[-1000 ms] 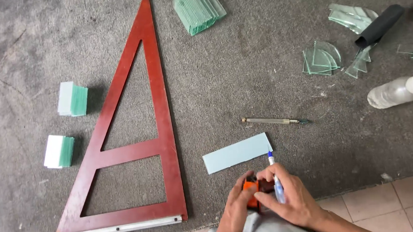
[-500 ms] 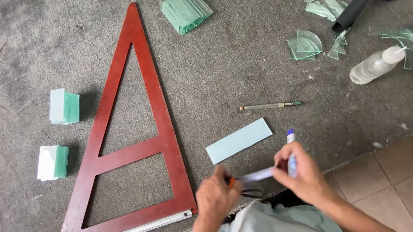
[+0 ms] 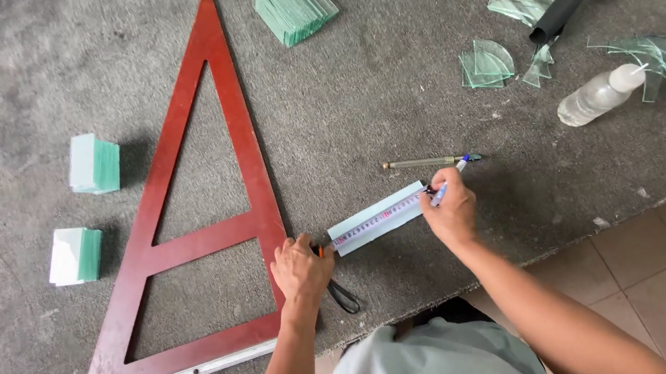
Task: Measure and cut small rectangular pieces of glass using a glass cutter and a square ruler.
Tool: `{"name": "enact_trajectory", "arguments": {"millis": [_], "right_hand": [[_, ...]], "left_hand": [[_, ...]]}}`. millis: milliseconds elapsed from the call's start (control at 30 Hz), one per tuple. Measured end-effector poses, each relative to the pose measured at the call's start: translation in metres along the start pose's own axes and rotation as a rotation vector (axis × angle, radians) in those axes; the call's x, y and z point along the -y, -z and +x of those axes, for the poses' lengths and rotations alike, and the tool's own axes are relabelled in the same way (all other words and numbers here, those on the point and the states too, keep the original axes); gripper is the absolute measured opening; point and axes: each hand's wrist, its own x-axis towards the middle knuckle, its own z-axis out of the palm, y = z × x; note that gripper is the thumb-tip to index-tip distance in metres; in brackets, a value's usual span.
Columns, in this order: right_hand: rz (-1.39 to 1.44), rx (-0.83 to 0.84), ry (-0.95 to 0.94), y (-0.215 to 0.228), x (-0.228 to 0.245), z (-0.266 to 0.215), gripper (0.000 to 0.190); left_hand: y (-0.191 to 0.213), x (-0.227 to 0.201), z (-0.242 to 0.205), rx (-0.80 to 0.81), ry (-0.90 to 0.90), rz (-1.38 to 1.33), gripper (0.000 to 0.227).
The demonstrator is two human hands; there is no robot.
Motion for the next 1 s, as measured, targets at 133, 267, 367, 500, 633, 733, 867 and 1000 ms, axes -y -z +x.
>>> {"name": "enact_trajectory", "arguments": {"millis": [133, 267, 367, 500, 633, 733, 867, 1000], "right_hand": [[-0.145, -0.009, 0.038, -0.003, 0.006, -0.008, 0.033], [-0.14, 0.012, 0.102, -0.003, 0.003, -0.004, 0.036], [-0.127, 0.075, 0.154, 0.003, 0.009, 0.001, 0.033], [-0.157, 0.165, 0.261, 0.02, 0.028, 0.006, 0.033], [-0.085, 0.219, 0.384, 0.045, 0.05, -0.014, 0.012], [0.152, 0.386, 0.384, 0.05, 0.051, -0.028, 0.021], [0.42, 0.51, 0.139, 0.041, 0.059, -0.032, 0.027], [0.276, 0.412, 0.096, 0.021, 0.039, -0.032, 0.012]], "left_hand": [[0.005, -0.003, -0.001, -0.003, 0.029, -0.001, 0.031], [-0.002, -0.005, 0.001, -0.021, 0.039, 0.022, 0.027], [-0.004, -0.01, 0.0, -0.047, 0.022, 0.013, 0.025], [-0.004, -0.017, -0.001, -0.064, 0.014, 0.004, 0.025], [0.001, -0.017, -0.001, -0.064, -0.001, -0.01, 0.023], [0.003, -0.02, -0.004, -0.045, 0.005, -0.009, 0.022], [-0.002, -0.018, 0.0, -0.051, -0.01, -0.008, 0.022], [-0.003, -0.017, -0.001, -0.056, -0.021, -0.002, 0.023]]}}
